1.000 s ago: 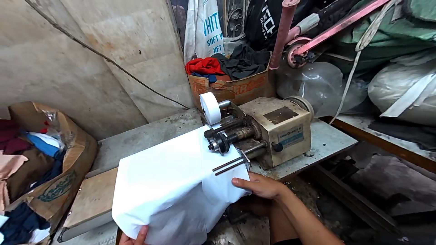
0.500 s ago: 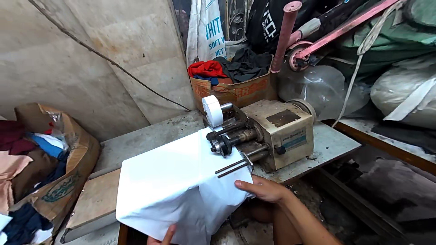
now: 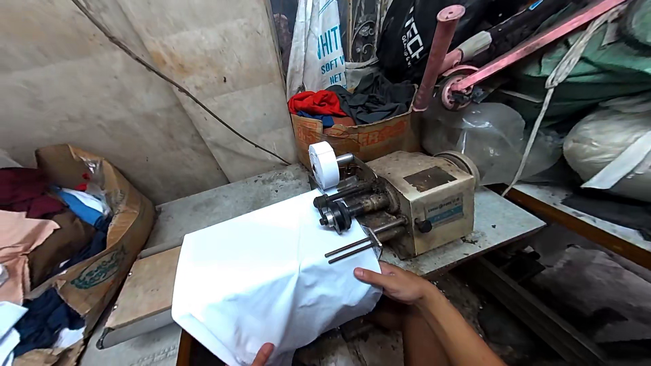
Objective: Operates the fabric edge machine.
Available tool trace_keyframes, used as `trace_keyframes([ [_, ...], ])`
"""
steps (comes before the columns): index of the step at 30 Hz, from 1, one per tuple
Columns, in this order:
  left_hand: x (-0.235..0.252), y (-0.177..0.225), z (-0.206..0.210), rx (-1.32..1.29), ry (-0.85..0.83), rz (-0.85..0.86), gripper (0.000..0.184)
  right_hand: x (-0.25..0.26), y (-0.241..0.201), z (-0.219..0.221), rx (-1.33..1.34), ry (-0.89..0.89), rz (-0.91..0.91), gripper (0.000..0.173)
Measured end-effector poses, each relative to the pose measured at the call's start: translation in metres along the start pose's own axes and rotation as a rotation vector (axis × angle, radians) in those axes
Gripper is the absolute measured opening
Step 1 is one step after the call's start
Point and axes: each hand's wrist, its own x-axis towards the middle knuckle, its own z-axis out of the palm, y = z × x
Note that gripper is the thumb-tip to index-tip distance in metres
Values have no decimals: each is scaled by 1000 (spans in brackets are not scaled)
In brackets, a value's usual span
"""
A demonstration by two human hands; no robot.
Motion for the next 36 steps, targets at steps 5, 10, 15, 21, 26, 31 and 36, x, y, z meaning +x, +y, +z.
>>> trace_keyframes([
  [5,0,10,1,-17,27,7,65,0,-1,0,14,-1,-5,32],
  [10,6,10,-10,-70,5,50,36,-2,-3,1,-25,11,18,32],
  [15,13,19,-12,-17,-16,109,29,-1,-3,1,-36,4,19,34],
  [21,19,29,-15,-36,-1,143,24,0,-3,3,-51,27,32,37],
  [26,24,30,-16,-53,1,160,26,0,-3,4,-68,33,21,35],
  [31,25,32,-16,-18,-7,166,26,-1,-3,3,-70,23,24,35],
  [36,24,33,-14,-4,-12,161,23,-1,-2,2,-43,8,15,33],
])
